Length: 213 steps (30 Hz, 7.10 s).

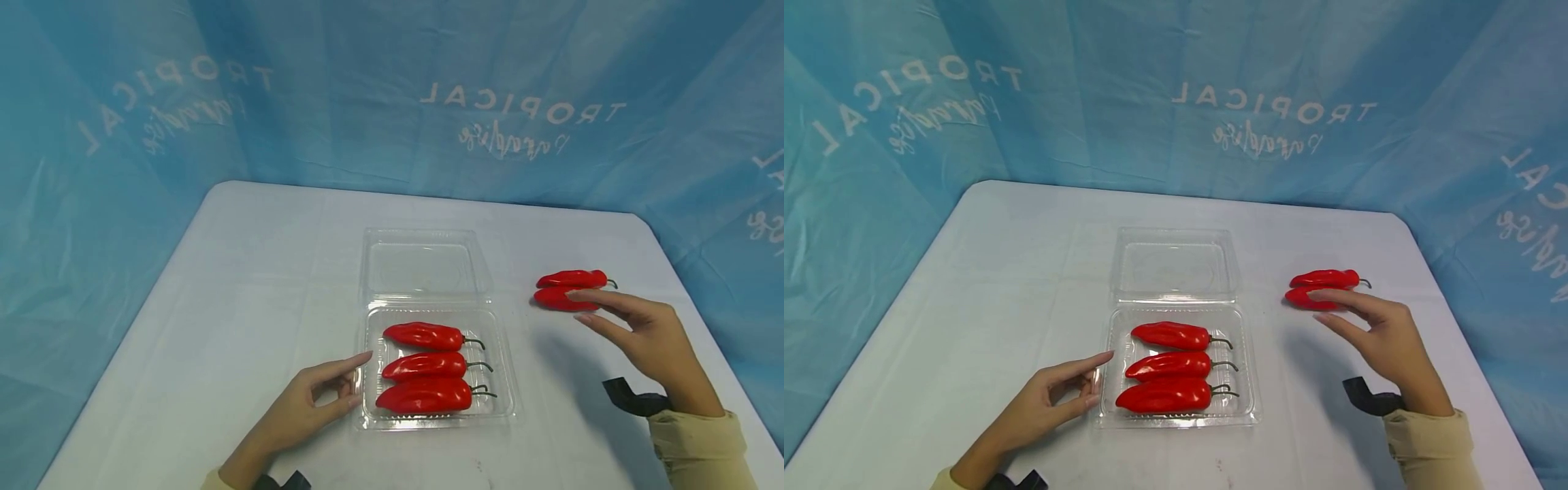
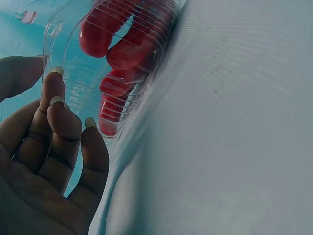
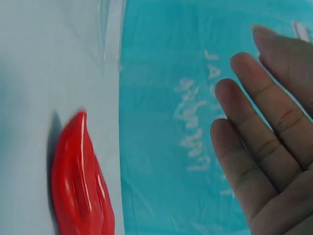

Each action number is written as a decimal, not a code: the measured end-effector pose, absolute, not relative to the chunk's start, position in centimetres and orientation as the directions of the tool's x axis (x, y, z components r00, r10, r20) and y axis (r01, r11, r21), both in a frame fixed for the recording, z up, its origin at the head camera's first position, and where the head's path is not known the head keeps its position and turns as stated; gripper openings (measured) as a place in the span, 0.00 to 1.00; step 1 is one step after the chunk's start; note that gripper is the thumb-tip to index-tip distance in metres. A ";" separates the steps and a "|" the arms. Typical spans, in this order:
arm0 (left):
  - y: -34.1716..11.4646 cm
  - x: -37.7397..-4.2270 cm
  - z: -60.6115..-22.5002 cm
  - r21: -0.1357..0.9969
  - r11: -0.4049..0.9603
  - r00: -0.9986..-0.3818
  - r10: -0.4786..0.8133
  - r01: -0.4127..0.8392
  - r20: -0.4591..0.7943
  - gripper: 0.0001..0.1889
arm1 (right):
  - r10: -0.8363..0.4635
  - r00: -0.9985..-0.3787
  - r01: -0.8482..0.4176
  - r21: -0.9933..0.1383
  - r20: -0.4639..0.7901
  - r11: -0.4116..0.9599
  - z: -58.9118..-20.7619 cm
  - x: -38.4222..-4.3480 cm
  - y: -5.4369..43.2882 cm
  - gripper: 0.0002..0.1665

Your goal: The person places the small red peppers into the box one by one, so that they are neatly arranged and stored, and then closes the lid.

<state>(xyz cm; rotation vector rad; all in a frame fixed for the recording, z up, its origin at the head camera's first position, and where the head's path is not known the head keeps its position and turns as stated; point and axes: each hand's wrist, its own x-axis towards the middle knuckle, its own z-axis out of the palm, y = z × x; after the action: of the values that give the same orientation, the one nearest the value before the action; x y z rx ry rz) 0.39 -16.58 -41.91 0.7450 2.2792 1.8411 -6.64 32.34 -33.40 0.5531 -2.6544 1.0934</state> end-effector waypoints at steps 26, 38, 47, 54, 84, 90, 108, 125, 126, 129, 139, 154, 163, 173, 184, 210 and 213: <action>-16.5 0.4 -42.1 0.953 0.147 -0.880 0.441 0.266 0.177 0.28 | -0.057 -0.998 -0.061 -0.626 0.027 0.777 -38.1 -11.4 39.0 0.30; -16.4 0.5 -42.1 0.955 0.133 -0.877 0.445 0.264 0.181 0.28 | -0.148 -0.989 -0.122 -0.546 -0.004 0.829 -39.5 -12.3 39.7 0.34; -16.7 0.6 -42.4 0.952 0.100 -0.862 0.460 0.289 0.214 0.28 | -0.073 -0.980 0.053 -0.600 -0.183 0.798 -41.1 -11.0 40.2 0.46; -17.0 0.8 -42.5 0.956 0.093 -0.865 0.456 0.279 0.208 0.28 | -0.041 -0.982 0.090 -0.649 -0.184 0.755 -42.2 -10.4 40.4 0.43; -17.4 1.0 -42.4 0.951 0.113 -0.867 0.453 0.288 0.209 0.28 | 0.044 -0.997 0.071 -0.706 -0.055 0.705 -38.5 -8.2 36.4 0.38; -17.3 0.9 -42.4 0.953 0.110 -0.867 0.455 0.281 0.203 0.28 | -0.031 -0.998 -0.054 -0.713 0.046 0.699 -37.2 -7.6 33.4 0.32; -17.1 1.0 -42.0 0.954 0.120 -0.869 0.456 0.276 0.194 0.27 | -0.361 -0.898 -0.435 -0.627 0.252 0.647 -35.9 -6.8 25.5 0.34; -16.8 0.7 -42.4 0.940 0.083 -0.846 0.466 0.332 0.258 0.28 | -0.604 -0.788 -0.488 -0.722 0.121 0.491 -36.7 -5.1 20.7 0.33; -16.8 0.7 -42.4 0.939 0.078 -0.844 0.468 0.335 0.263 0.28 | -0.611 -0.785 -0.484 -0.721 0.107 0.495 -36.8 -5.1 20.7 0.33; -16.8 0.8 -42.4 0.944 0.080 -0.848 0.467 0.321 0.249 0.28 | -0.630 -0.773 -0.476 -0.720 0.069 0.505 -37.0 -4.9 20.5 0.34; -17.0 0.9 -42.5 0.943 0.084 -0.848 0.468 0.322 0.247 0.28 | -0.724 -0.681 -0.555 -0.722 0.110 0.413 -37.1 -4.0 19.6 0.34; -17.4 1.1 -42.3 0.937 0.097 -0.846 0.468 0.337 0.256 0.29 | -0.614 -0.753 -0.596 -0.640 0.236 0.484 -35.0 -4.7 22.6 0.36; -17.5 1.4 -42.3 0.941 0.101 -0.855 0.457 0.324 0.245 0.29 | -0.417 -0.837 -0.540 -0.652 0.354 0.532 -33.7 -8.2 28.4 0.32; -17.9 1.8 -42.0 0.948 0.099 -0.862 0.453 0.301 0.226 0.28 | -0.258 -0.927 -0.375 -0.675 0.272 0.635 -35.1 -11.2 32.2 0.23; -18.2 2.0 -41.9 0.950 0.138 -0.874 0.445 0.281 0.194 0.28 | -0.055 -0.998 -0.035 -0.654 -0.009 0.755 -37.3 -13.9 37.1 0.32; -18.0 1.9 -42.0 0.952 0.123 -0.872 0.447 0.280 0.199 0.28 | 0.020 -0.984 0.131 -0.636 -0.179 0.761 -42.3 -14.5 40.2 0.50; -18.1 1.9 -42.1 0.950 0.115 -0.868 0.450 0.291 0.211 0.28 | 0.030 -0.985 0.132 -0.621 -0.173 0.772 -42.4 -14.3 40.0 0.49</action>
<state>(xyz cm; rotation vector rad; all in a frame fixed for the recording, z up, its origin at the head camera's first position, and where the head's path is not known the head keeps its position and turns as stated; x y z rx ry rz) 1.86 -18.06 -42.10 0.7513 2.2459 1.8624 -14.33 40.03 -42.44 -0.1427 -3.1007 1.1054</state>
